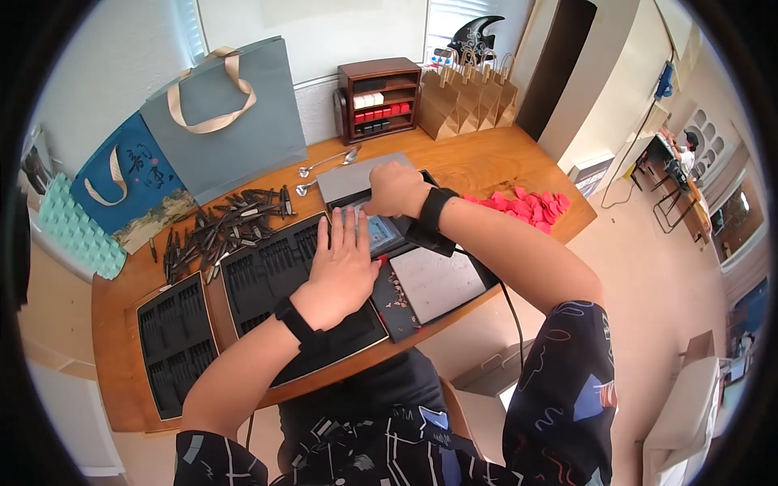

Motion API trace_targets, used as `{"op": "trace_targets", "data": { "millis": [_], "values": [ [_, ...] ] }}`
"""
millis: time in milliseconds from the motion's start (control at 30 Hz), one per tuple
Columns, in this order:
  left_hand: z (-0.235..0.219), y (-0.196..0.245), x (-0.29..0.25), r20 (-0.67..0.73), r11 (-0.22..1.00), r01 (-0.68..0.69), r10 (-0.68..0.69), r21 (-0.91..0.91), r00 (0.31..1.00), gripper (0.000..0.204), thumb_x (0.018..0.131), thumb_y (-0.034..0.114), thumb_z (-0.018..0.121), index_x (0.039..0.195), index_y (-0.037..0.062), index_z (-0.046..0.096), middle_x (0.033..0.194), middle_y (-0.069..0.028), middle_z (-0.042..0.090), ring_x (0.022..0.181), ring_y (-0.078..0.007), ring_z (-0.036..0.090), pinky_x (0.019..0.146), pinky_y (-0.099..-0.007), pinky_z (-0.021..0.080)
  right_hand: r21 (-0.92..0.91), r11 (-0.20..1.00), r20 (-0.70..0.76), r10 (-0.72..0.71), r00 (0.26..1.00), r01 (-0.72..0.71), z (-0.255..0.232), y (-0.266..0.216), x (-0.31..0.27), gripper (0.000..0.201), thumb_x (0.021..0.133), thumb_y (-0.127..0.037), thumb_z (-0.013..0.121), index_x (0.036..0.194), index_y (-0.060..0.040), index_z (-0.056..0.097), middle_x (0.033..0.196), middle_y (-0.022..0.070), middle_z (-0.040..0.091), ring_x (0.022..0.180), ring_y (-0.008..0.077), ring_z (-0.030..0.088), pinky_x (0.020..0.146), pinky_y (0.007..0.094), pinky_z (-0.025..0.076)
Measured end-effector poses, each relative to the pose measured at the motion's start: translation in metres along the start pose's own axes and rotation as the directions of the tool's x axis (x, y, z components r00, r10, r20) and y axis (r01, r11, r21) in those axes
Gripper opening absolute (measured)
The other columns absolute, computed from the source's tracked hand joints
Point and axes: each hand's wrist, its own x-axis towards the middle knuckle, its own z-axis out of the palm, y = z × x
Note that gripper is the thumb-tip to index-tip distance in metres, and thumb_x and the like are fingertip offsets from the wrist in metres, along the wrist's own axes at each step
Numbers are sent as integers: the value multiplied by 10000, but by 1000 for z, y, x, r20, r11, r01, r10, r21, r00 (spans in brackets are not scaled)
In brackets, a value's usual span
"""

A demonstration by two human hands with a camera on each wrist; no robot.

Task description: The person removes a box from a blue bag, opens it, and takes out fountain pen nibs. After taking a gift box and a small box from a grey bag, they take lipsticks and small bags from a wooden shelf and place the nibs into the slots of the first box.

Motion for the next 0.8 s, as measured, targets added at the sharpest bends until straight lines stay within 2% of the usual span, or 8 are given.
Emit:
{"op": "trace_targets", "data": {
  "millis": [33,167,267,467,500,633,700,800],
  "values": [
    [1,1,1,21,1000,16,-17,16,1000,797,1055,370,550,1598,-142,271,1666,-357,278,1585,-511,183,1292,-610,103,-60,994,-2,88,996,-88,4,-3,3,416,780,-375,862,1014,-35,810,768,94,786,862,238,792,825,360,618],
    [-5,3,1,72,999,47,-46,-12,996,810,1065,369,537,1628,-117,215,1692,-361,207,1588,-504,187,1290,-586,151,-49,998,43,52,998,-50,7,3,2,351,796,-337,841,963,-29,817,709,66,771,845,248,795,821,364,621],
    [-11,3,1,95,999,34,-31,-32,995,832,1069,361,532,1656,-84,147,1706,-355,165,1588,-502,190,1287,-566,196,149,983,131,91,987,-111,1,10,-6,300,792,-280,840,950,-26,817,887,150,790,864,227,770,830,338,599],
    [-10,0,-1,102,1000,13,-14,8,995,743,1091,378,475,1666,-20,223,1706,-325,216,1590,-496,191,1303,-537,182,628,771,-230,54,972,106,-73,64,-59,233,1019,-243,724,1117,-32,709,938,-12,694,821,96,625,769,279,511],
    [-5,-1,-1,85,999,-3,-1,49,996,650,1102,395,445,1641,44,352,1682,-303,308,1582,-507,207,1300,-556,175,608,786,-264,65,962,114,-88,76,-79,262,1020,-240,721,1163,-21,703,986,24,722,868,113,652,795,289,524],
    [-5,-3,-1,72,995,-39,33,87,997,563,1102,416,450,1569,107,502,1619,-276,441,1559,-526,256,1286,-597,174,549,831,-322,106,941,95,-99,136,-141,247,1006,-217,717,1160,-24,721,1004,57,759,939,136,682,852,311,535],
    [-7,-3,1,82,994,-42,34,100,996,563,1100,415,453,1569,106,503,1617,-274,446,1556,-525,265,1281,-602,179,220,963,-121,183,976,-153,-95,163,-163,193,982,-182,720,1126,-58,753,980,65,764,947,184,699,883,341,537],
    [-10,-2,0,96,990,-54,42,129,994,557,1094,409,471,1561,109,515,1608,-266,465,1547,-519,290,1264,-618,200,88,996,37,3,999,-7,-67,204,-176,182,958,-161,719,1113,-87,778,973,93,768,950,255,715,905,368,540]
  ]
}}
